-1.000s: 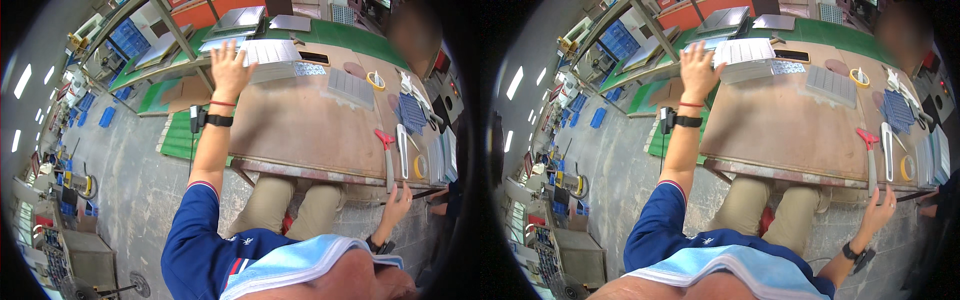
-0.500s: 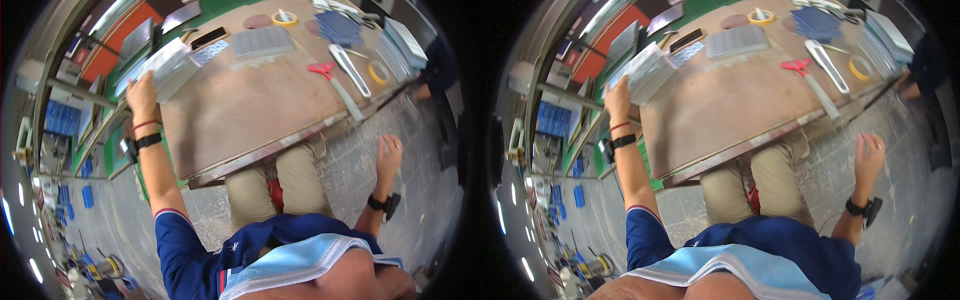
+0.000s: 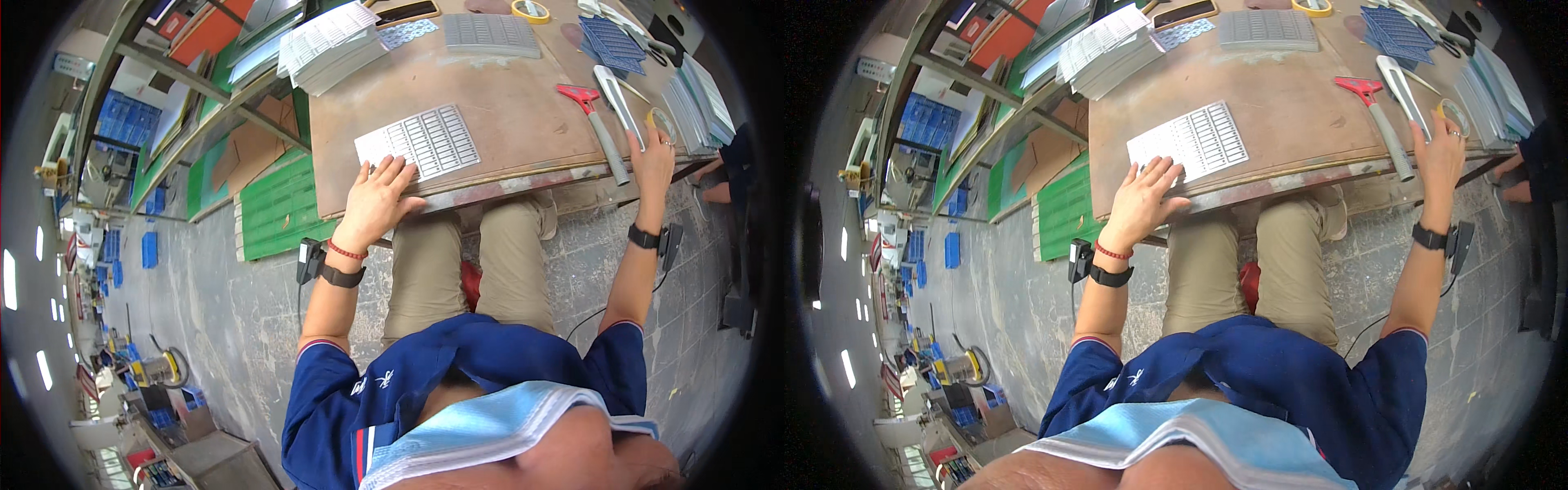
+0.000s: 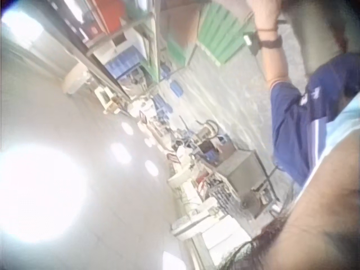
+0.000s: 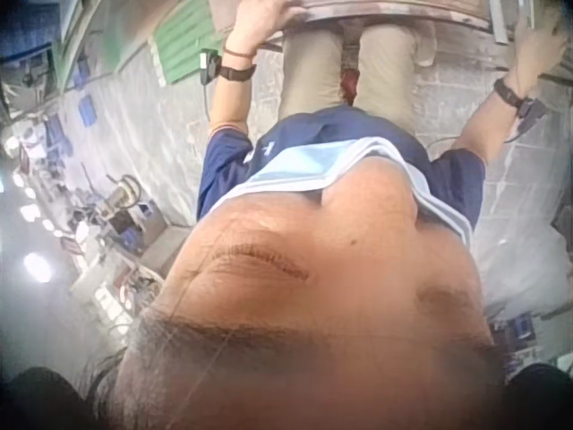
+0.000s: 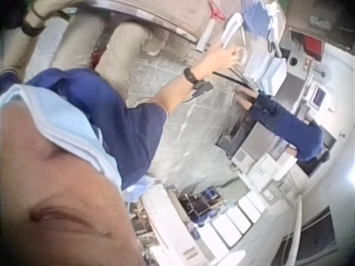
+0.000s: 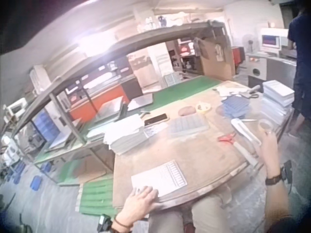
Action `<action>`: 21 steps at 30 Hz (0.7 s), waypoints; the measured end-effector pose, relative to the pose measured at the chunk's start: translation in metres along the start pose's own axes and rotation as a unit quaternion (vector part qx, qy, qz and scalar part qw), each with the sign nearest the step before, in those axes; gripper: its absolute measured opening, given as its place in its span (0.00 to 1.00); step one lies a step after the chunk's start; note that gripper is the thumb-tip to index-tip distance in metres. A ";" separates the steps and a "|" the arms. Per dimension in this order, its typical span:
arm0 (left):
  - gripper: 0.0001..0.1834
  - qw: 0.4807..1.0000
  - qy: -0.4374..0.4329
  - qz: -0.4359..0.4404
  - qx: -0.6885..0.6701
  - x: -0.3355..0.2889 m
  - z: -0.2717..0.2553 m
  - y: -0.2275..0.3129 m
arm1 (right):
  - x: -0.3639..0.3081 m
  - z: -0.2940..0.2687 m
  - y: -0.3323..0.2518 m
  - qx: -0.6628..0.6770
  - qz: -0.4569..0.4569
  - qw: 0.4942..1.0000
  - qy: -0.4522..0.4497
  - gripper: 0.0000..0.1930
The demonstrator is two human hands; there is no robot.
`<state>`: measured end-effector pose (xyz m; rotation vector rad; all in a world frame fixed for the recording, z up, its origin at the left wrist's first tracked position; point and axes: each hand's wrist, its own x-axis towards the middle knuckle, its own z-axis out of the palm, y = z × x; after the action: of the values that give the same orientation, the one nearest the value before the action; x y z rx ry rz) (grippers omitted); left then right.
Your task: Cleaning a metal plate with a red brush and a white scraper tool on a work table.
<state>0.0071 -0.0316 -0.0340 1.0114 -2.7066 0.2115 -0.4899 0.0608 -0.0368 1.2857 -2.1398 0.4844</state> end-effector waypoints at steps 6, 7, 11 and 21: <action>0.37 0.987 0.109 -0.102 -0.063 0.012 0.000 0.000 | 0.012 0.014 0.003 -0.017 0.010 0.996 -0.091 0.29; 0.37 0.986 0.109 -0.106 -0.063 0.013 0.010 -0.001 | 0.010 0.013 0.001 -0.011 0.005 0.997 -0.070 0.29; 0.40 0.991 0.029 -0.127 -0.001 0.021 0.046 -0.004 | -0.007 -0.006 -0.012 0.041 -0.024 0.999 -0.027 0.25; 0.43 0.983 0.043 -0.174 -0.035 0.035 0.050 -0.001 | -0.017 0.005 0.007 -0.004 0.011 1.000 -0.009 0.23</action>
<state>-0.0262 -0.0653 -0.0723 1.3937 -2.3933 0.0928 -0.4911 0.0723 -0.0511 1.2672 -2.1712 0.4751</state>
